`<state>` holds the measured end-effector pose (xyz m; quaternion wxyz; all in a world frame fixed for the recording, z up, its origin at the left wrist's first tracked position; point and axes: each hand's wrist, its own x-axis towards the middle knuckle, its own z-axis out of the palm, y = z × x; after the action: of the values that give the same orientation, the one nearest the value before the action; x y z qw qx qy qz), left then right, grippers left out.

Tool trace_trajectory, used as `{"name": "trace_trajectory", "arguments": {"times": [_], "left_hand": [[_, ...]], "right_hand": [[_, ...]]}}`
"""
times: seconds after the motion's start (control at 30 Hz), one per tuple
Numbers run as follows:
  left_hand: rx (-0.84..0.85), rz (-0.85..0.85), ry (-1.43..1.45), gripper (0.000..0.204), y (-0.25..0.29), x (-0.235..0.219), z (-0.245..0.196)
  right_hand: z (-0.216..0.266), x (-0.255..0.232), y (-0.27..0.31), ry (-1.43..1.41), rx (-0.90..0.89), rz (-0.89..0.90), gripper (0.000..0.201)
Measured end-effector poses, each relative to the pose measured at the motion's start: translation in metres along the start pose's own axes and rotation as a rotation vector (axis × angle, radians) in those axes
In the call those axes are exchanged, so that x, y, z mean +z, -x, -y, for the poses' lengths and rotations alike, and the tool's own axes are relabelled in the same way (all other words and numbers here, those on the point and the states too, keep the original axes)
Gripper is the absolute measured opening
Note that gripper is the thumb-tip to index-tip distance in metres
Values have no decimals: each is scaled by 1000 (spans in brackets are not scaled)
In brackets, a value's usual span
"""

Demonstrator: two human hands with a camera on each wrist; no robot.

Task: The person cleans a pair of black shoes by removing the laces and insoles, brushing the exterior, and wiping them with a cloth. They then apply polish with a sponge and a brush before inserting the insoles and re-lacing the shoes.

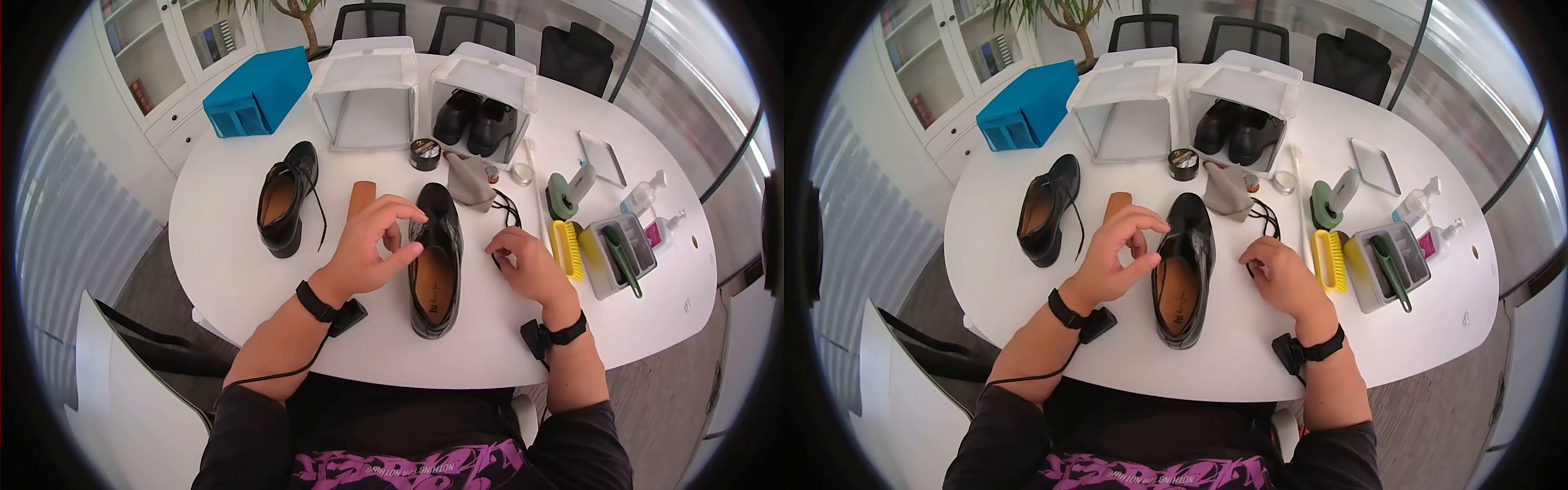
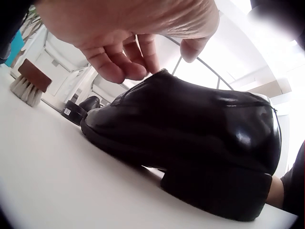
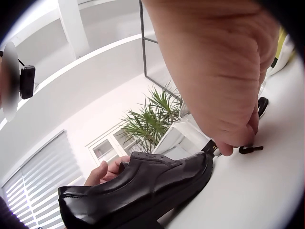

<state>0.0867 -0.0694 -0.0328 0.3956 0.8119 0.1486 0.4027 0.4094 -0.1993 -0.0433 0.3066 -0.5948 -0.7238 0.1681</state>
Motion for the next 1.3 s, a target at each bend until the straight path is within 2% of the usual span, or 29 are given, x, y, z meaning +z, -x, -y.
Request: {"name": "trace_trajectory", "arguments": {"times": [0.07, 0.3, 0.47, 0.6, 0.67, 0.7, 0.77, 0.83, 0.9, 0.93, 1.0, 1.03, 1.1, 1.13, 1.2, 1.3], "left_hand": [[3, 37, -12, 41, 1, 0, -1], [-76, 119, -88, 63, 0, 5, -5], [-96, 126, -35, 62, 0, 6, 1], [-174, 196, 31, 56, 1, 4, 12], [-202, 228, 106, 55, -2, -1, 16], [-230, 261, 181, 55, -5, -3, 14], [-259, 305, 158, 57, -9, -8, 7], [-284, 353, 137, 58, -12, -9, 1], [-322, 412, 132, 74, -12, -9, 0], [-321, 420, 132, 74, -12, -9, -4], [-143, 466, 23, 112, -10, -8, -12], [-143, 479, 27, 112, -9, -8, -12], [-6, 537, -82, 151, -10, -5, -15], [-6, 544, -79, 151, -12, -4, -21], [10, 674, -85, 148, -11, -4, -37], [-48, 712, 1, 140, -7, 3, -38]], "right_hand": [[2, -1, 0, 5, 37, -56, 22], [-7, -1, 0, -32, 64, -32, 15], [-4, -1, -2, -52, 151, 24, 8], [-12, 5, -1, 45, 113, 38, 5], [-20, 12, -1, 128, -56, -164, 6], [-18, 13, -2, 127, -54, -166, 6], [-10, 15, -6, -113, 40, -290, 7], [-17, 15, -7, -163, 52, -316, 8], [-18, 15, -8, -213, 65, -345, 9], [-16, 17, -9, -242, 26, -318, 9], [-14, 22, -10, -273, -3, -299, 9], [-13, 23, -11, -268, -17, -281, 9], [-15, 25, -12, -262, -18, -273, 9], [-17, 27, -15, -260, -54, -292, 8], [-18, 29, -22, -260, -83, -305, 7], [-13, 25, -25, -225, -150, -312, 7]]}}
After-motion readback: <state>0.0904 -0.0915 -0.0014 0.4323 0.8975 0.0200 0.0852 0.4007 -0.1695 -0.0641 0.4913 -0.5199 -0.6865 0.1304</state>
